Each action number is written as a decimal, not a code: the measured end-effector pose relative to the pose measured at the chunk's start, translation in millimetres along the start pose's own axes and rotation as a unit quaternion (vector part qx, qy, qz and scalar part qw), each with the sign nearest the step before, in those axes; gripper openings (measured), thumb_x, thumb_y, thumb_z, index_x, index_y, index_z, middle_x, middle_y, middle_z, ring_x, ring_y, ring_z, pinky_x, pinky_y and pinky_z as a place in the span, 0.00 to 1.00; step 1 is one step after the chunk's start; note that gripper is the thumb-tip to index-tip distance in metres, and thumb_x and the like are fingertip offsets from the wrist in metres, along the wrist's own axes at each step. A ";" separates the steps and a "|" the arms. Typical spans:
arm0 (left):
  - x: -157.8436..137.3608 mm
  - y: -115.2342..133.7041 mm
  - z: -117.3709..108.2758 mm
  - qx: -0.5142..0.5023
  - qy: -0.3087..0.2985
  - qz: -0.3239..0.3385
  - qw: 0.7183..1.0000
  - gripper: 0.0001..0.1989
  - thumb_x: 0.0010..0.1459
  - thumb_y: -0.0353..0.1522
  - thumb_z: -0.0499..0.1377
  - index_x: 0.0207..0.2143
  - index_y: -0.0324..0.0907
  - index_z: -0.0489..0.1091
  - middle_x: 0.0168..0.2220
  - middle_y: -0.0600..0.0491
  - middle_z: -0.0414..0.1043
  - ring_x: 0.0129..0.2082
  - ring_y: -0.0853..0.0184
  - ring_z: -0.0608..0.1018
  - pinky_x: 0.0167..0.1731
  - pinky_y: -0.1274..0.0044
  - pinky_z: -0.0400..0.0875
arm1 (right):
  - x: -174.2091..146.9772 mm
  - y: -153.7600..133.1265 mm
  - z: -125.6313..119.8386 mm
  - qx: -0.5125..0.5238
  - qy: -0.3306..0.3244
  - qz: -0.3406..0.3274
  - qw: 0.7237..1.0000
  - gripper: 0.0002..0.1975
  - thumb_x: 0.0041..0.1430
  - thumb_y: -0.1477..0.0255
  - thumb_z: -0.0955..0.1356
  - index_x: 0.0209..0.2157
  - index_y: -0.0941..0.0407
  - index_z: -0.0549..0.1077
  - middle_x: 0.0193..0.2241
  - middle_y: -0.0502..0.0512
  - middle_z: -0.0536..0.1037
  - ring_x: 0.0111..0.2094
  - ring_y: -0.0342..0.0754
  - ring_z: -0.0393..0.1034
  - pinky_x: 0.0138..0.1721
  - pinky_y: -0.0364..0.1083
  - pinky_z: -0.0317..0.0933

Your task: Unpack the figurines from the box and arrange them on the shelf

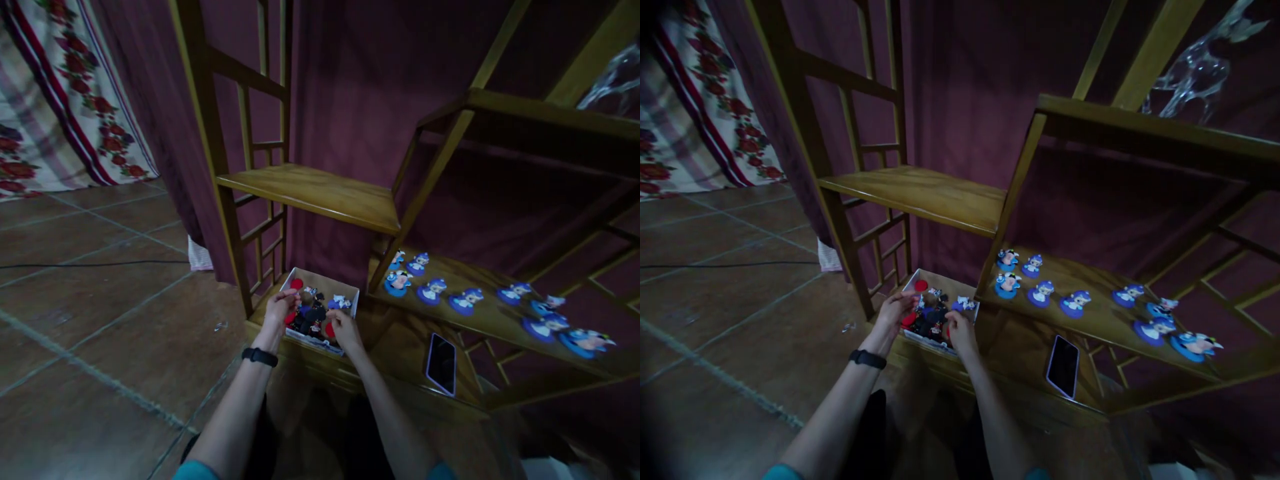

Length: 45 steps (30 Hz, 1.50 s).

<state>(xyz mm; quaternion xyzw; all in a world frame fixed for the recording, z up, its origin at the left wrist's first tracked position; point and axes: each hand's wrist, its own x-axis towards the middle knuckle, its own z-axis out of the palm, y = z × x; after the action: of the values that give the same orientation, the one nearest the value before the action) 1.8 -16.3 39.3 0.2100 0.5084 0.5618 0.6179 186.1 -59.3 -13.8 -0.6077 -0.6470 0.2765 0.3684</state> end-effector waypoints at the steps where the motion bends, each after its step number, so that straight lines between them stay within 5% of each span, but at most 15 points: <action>1: 6.7 -0.7 -2.6 -0.006 0.009 -0.020 1.000 0.10 0.49 0.18 0.54 0.33 0.35 0.68 0.22 0.52 0.72 0.18 0.75 0.73 0.19 0.85 0.66 | 9.2 2.0 4.5 -0.028 -0.012 -0.003 1.000 0.17 0.52 0.80 0.58 0.39 0.53 0.73 0.40 0.51 0.76 0.42 0.45 0.69 0.46 0.46 0.60; 9: 36.9 19.9 -21.5 -0.083 -0.022 -0.071 0.994 0.10 0.53 0.19 0.52 0.36 0.36 0.67 0.27 0.50 0.73 0.21 0.75 0.75 0.19 0.85 0.68 | 50.9 17.8 29.9 -0.190 -0.129 -0.074 0.971 0.29 0.45 0.85 0.63 0.50 0.51 0.67 0.56 0.52 0.63 0.54 0.49 0.58 0.53 0.47 0.53; 15: 36.3 17.8 -17.8 -0.092 -0.026 -0.095 0.991 0.09 0.52 0.19 0.52 0.35 0.36 0.68 0.27 0.50 0.73 0.22 0.74 0.75 0.21 0.85 0.69 | 54.6 20.2 24.8 -0.224 -0.111 -0.033 0.968 0.14 0.47 0.80 0.65 0.37 0.51 0.70 0.41 0.51 0.73 0.45 0.48 0.65 0.46 0.46 0.57; 20: 31.5 -0.9 -3.8 -0.037 -0.059 -0.120 0.990 0.10 0.50 0.20 0.54 0.35 0.36 0.69 0.27 0.50 0.73 0.22 0.74 0.75 0.22 0.84 0.69 | 62.5 21.1 13.2 0.039 0.009 0.114 0.993 0.03 0.50 0.71 0.66 0.30 0.52 0.67 0.28 0.47 0.72 0.32 0.45 0.69 0.33 0.45 0.64; 24: 25.1 -17.4 8.4 0.049 -0.073 -0.123 0.988 0.10 0.47 0.23 0.59 0.35 0.37 0.70 0.28 0.50 0.74 0.23 0.72 0.75 0.24 0.82 0.69 | 64.4 8.2 7.7 0.311 0.011 0.151 0.938 0.12 0.43 0.65 0.70 0.30 0.54 0.67 0.28 0.49 0.72 0.29 0.44 0.70 0.28 0.44 0.67; 27: 19.3 -25.7 15.5 0.069 -0.104 -0.128 0.984 0.09 0.47 0.26 0.61 0.34 0.39 0.70 0.27 0.51 0.73 0.26 0.69 0.76 0.27 0.78 0.71 | 59.8 -5.9 8.3 0.374 -0.010 0.149 0.915 0.16 0.38 0.63 0.72 0.29 0.55 0.68 0.29 0.50 0.72 0.29 0.44 0.70 0.28 0.44 0.68; 31: 16.1 -30.8 20.4 0.061 -0.137 -0.124 0.981 0.05 0.49 0.26 0.61 0.31 0.40 0.70 0.25 0.51 0.72 0.25 0.68 0.76 0.29 0.77 0.72 | 55.9 -13.2 12.9 0.375 -0.032 0.132 0.917 0.17 0.39 0.61 0.71 0.30 0.56 0.69 0.29 0.49 0.72 0.30 0.44 0.70 0.30 0.45 0.68; 36: 26.1 -24.9 15.2 0.027 -0.055 -0.075 0.995 0.04 0.48 0.22 0.60 0.28 0.37 0.69 0.22 0.52 0.70 0.20 0.73 0.74 0.22 0.82 0.70 | 59.8 -1.1 15.5 0.280 -0.006 0.108 0.954 0.13 0.50 0.61 0.65 0.34 0.54 0.70 0.31 0.50 0.73 0.30 0.44 0.69 0.31 0.45 0.67; 39: 34.4 -16.4 7.2 -0.023 0.006 -0.050 0.998 0.05 0.48 0.21 0.59 0.29 0.36 0.68 0.21 0.53 0.70 0.18 0.74 0.73 0.18 0.84 0.68 | 57.3 3.4 14.4 0.110 -0.069 0.023 0.991 0.08 0.54 0.70 0.62 0.33 0.54 0.72 0.33 0.50 0.75 0.35 0.45 0.69 0.38 0.46 0.65; 45: 38.4 -8.2 -0.3 -0.044 -0.001 -0.063 0.997 0.06 0.49 0.18 0.57 0.29 0.35 0.69 0.23 0.52 0.70 0.18 0.75 0.72 0.18 0.85 0.69 | 32.7 -4.6 15.4 -0.189 -0.228 -0.100 0.950 0.15 0.52 0.81 0.61 0.37 0.52 0.73 0.42 0.53 0.72 0.44 0.47 0.66 0.45 0.45 0.57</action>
<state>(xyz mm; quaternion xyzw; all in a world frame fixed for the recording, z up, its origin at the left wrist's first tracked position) -0.2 16.2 17.3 0.1507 0.4951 0.5436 0.6608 171.2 -26.1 -14.4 -0.5190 -0.8115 0.2426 0.1153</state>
